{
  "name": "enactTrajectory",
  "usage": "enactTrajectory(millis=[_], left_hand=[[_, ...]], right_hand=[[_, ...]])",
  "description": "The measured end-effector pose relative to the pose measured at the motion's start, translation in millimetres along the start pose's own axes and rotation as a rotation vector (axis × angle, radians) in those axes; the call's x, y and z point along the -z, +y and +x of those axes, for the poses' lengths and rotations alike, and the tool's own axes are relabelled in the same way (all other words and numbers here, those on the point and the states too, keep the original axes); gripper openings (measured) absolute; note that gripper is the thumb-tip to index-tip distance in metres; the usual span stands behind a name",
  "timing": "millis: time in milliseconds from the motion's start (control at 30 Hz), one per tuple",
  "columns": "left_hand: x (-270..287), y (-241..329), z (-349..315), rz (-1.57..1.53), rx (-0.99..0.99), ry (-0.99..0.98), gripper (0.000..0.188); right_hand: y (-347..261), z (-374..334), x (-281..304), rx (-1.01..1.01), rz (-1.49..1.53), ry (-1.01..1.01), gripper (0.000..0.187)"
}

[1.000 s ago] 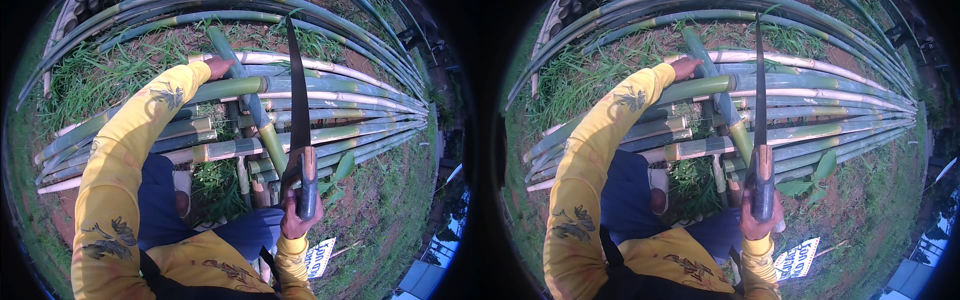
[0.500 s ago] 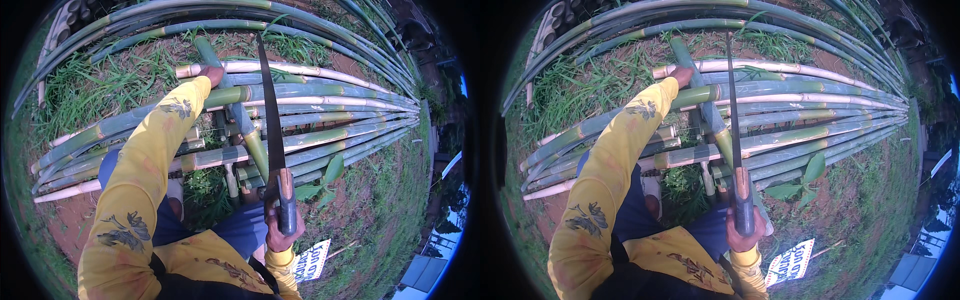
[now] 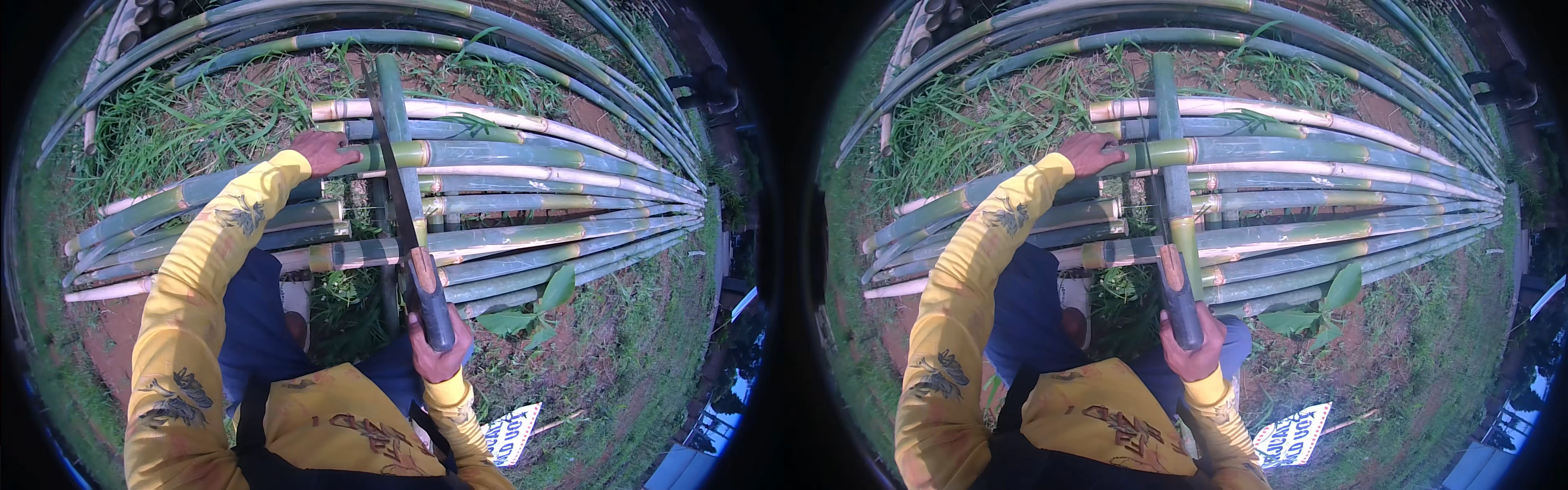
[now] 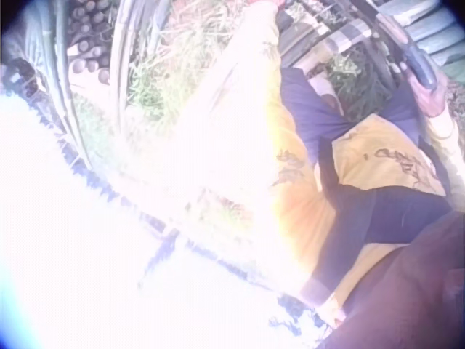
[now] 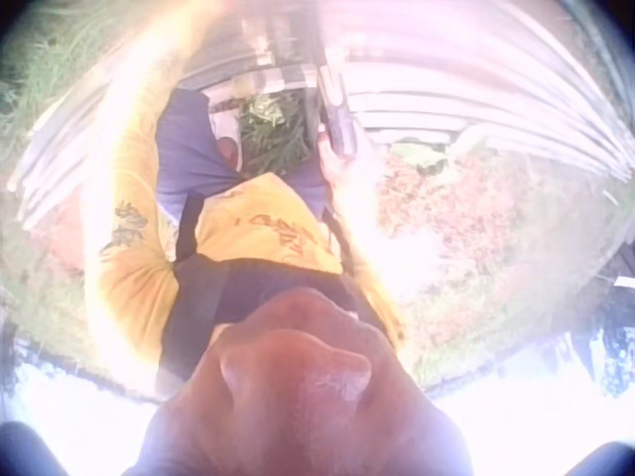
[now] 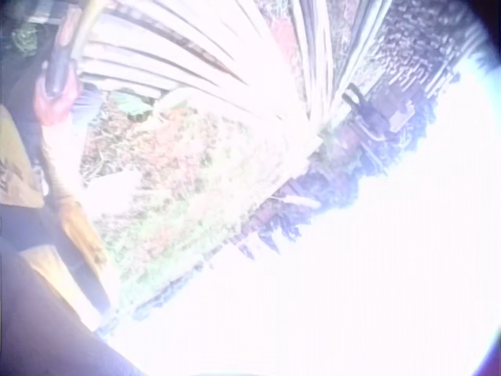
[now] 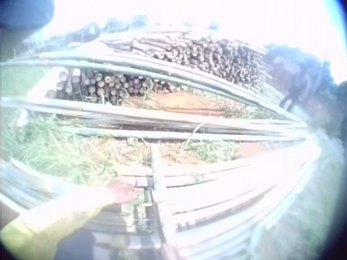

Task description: The person sits on the ground and uses a machete to cut long bamboo poles into shorter sections. They repeatedly pick up a pole, position it, strike it with the machete to sever it, and then place the cut pieces aside.

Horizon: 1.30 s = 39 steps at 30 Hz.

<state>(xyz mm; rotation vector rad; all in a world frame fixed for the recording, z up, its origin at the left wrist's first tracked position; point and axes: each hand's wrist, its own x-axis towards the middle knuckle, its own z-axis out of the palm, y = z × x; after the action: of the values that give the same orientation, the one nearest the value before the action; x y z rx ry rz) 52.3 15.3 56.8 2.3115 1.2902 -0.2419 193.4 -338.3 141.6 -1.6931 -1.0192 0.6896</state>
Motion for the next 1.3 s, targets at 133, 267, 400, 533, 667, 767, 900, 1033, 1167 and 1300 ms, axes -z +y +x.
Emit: enactTrajectory(millis=[133, 267, 400, 533, 667, 767, 900, 1033, 1167, 1300], left_hand=[[9, 1, -32, 0.182, -0.083, 0.050, 0.061], [2, 5, -29, 0.186, -0.001, 0.070, 0.056], [-1, 2, -26, 0.217, -0.018, 0.054, 0.057], [1, 6, -25, 0.219, -0.008, 0.030, 0.060], [3, 3, -28, 0.197, -0.012, 0.029, 0.061], [-1, 3, -27, 0.218, 0.018, 0.028, 0.060], [-8, 4, -26, 0.188, 0.015, 0.045, 0.054], [3, 8, -28, 0.194, 0.036, -0.021, 0.055], [-5, 4, -28, 0.212, 0.065, -0.032, 0.058], [-9, 9, -21, 0.228, 0.070, -0.023, 0.059]], right_hand=[[0, 3, -4, 0.018, -0.015, -0.034, 0.015], [4, 0, -8, 0.012, -0.025, -0.040, 0.015], [2, -2, -10, 0.025, -0.060, -0.046, 0.016], [10, -1, -19, -0.002, -0.039, -0.061, 0.014], [6, -13, -15, -0.084, -0.005, -0.090, 0.012], [-3, -26, -9, -0.068, 0.074, -0.013, 0.012], [15, 32, -24, -0.105, 0.081, -0.113, 0.012], [19, 23, -20, -0.176, 0.072, -0.110, 0.015], [11, -35, 9, -0.175, 0.096, -0.130, 0.024], [28, 41, -26, -0.169, 0.129, -0.125, 0.008]])
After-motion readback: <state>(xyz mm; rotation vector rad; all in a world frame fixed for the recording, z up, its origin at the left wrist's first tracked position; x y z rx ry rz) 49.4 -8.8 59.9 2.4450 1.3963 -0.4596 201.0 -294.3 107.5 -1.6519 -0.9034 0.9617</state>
